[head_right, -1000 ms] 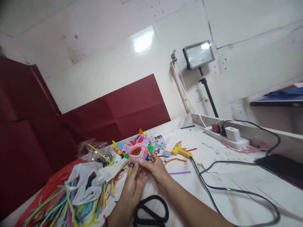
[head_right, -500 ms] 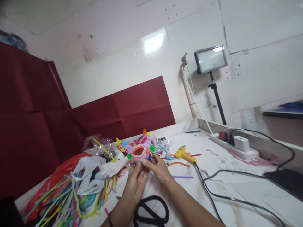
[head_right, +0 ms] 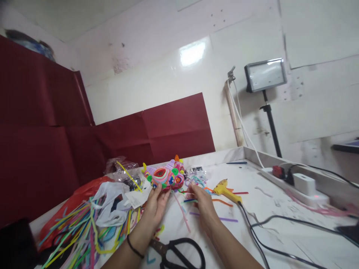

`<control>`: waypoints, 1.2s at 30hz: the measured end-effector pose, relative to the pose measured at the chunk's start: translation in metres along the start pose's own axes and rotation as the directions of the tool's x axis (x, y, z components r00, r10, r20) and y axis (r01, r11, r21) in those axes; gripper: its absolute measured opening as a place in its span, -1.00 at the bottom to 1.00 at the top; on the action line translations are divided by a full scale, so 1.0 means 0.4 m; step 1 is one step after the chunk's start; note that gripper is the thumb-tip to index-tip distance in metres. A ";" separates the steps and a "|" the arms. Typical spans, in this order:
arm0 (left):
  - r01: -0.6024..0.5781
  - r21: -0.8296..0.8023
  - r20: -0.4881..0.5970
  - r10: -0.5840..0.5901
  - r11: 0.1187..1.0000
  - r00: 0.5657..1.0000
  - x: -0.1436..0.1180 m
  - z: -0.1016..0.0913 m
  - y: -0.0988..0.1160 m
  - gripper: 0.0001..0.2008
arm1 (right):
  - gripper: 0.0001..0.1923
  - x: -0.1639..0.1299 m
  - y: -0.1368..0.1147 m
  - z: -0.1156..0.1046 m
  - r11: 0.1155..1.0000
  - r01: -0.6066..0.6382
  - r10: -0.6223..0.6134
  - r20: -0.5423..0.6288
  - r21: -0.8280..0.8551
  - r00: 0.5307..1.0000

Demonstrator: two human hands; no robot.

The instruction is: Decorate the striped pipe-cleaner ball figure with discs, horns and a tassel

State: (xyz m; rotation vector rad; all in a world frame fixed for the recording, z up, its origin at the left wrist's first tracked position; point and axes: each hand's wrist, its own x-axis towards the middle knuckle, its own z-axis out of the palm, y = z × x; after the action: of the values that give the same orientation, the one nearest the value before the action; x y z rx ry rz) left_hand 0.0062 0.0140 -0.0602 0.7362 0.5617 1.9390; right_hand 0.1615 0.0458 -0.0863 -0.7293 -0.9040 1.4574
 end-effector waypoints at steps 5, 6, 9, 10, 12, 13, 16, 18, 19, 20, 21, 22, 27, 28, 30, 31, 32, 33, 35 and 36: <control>-0.034 -0.011 -0.030 0.034 0.999 0.999 0.058 -0.033 0.030 -0.60 | -0.56 0.002 0.004 -0.007 0.999 -0.016 0.015 -0.034 -0.044 0.999; -0.037 -0.012 -0.031 0.036 0.999 0.999 0.066 -0.042 0.036 -0.61 | -0.57 0.002 0.007 -0.009 0.998 -0.010 0.007 -0.037 -0.065 0.999; -0.044 -0.012 -0.029 0.044 0.999 0.999 0.079 -0.066 0.051 -0.64 | -0.63 0.005 0.020 -0.014 0.989 0.037 -0.043 -0.037 -0.144 0.998; -0.045 -0.011 -0.029 0.045 0.999 0.999 0.080 -0.074 0.055 -0.65 | -0.66 0.006 0.024 -0.016 0.985 0.050 -0.057 -0.037 -0.164 0.998; -0.049 -0.009 -0.031 0.049 0.999 0.998 0.081 -0.089 0.061 -0.67 | -0.68 0.009 0.033 -0.016 0.980 0.066 -0.075 -0.040 -0.188 0.996; -0.050 -0.008 -0.033 0.050 0.999 0.998 0.080 -0.097 0.062 -0.67 | -0.68 0.011 0.036 -0.016 0.979 0.067 -0.076 -0.041 -0.192 0.996; -0.043 -0.003 -0.035 0.043 0.999 0.998 0.079 -0.117 0.064 -0.68 | -0.68 0.011 0.040 -0.014 0.975 0.066 -0.072 -0.021 -0.213 0.997; -0.035 -0.001 -0.033 0.034 0.999 0.999 0.079 -0.127 0.065 -0.68 | -0.68 0.009 0.040 -0.013 0.971 0.065 -0.067 -0.002 -0.232 0.998; -0.032 -0.002 -0.033 0.032 0.999 0.999 0.079 -0.131 0.066 -0.68 | -0.68 0.008 0.041 -0.013 0.968 0.066 -0.066 0.008 -0.242 0.998; -0.031 -0.003 -0.034 0.031 1.000 0.999 0.079 -0.134 0.067 -0.68 | -0.68 0.008 0.042 -0.014 0.965 0.067 -0.065 0.016 -0.253 0.998; -0.031 -0.005 -0.036 0.031 0.999 0.999 0.079 -0.136 0.069 -0.68 | -0.67 0.008 0.044 -0.014 0.962 0.070 -0.065 0.026 -0.263 0.998; -0.032 -0.007 -0.038 0.031 0.999 0.999 0.080 -0.138 0.071 -0.68 | -0.67 0.010 0.047 -0.015 0.959 0.073 -0.066 0.036 -0.273 0.997; -0.022 -0.016 -0.059 0.021 1.000 0.998 0.079 -0.143 0.080 -0.67 | -0.63 0.021 0.071 -0.021 0.941 0.104 -0.078 0.094 -0.321 0.993; -0.017 -0.016 -0.063 0.016 1.000 0.998 0.078 -0.143 0.080 -0.66 | -0.63 0.022 0.075 -0.021 0.936 0.115 -0.082 0.111 -0.332 0.990; -0.007 -0.020 -0.070 0.006 1.000 0.998 0.074 -0.143 0.081 -0.66 | -0.63 0.020 0.080 -0.021 0.923 0.141 -0.093 0.148 -0.358 0.985; -0.001 -0.023 -0.073 -0.001 1.000 0.997 0.073 -0.142 0.081 -0.66 | -0.63 0.018 0.082 -0.020 0.915 0.154 -0.099 0.163 -0.372 0.982; 0.006 -0.027 -0.077 -0.008 1.000 0.997 0.071 -0.141 0.081 -0.66 | -0.63 0.015 0.083 -0.019 0.907 0.167 -0.106 0.175 -0.387 0.979; 0.013 -0.031 -0.080 -0.016 0.999 0.997 0.069 -0.140 0.081 -0.67 | -0.63 0.012 0.083 -0.018 0.898 0.181 -0.113 0.185 -0.402 0.976; 0.027 -0.039 -0.087 -0.030 0.999 0.996 0.066 -0.138 0.080 -0.71 | -0.62 0.008 0.082 -0.016 0.877 0.210 -0.136 0.197 -0.433 0.971; 0.033 -0.043 -0.089 -0.037 0.999 0.995 0.065 -0.137 0.079 -0.72 | -0.63 0.008 0.083 -0.015 0.865 0.226 -0.150 0.199 -0.448 0.968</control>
State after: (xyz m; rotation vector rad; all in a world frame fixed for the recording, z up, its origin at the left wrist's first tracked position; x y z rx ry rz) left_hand -0.0609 0.0191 -0.0718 0.6113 0.5840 1.9529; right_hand 0.1499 0.0500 -0.1177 -0.8557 -1.4416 1.1387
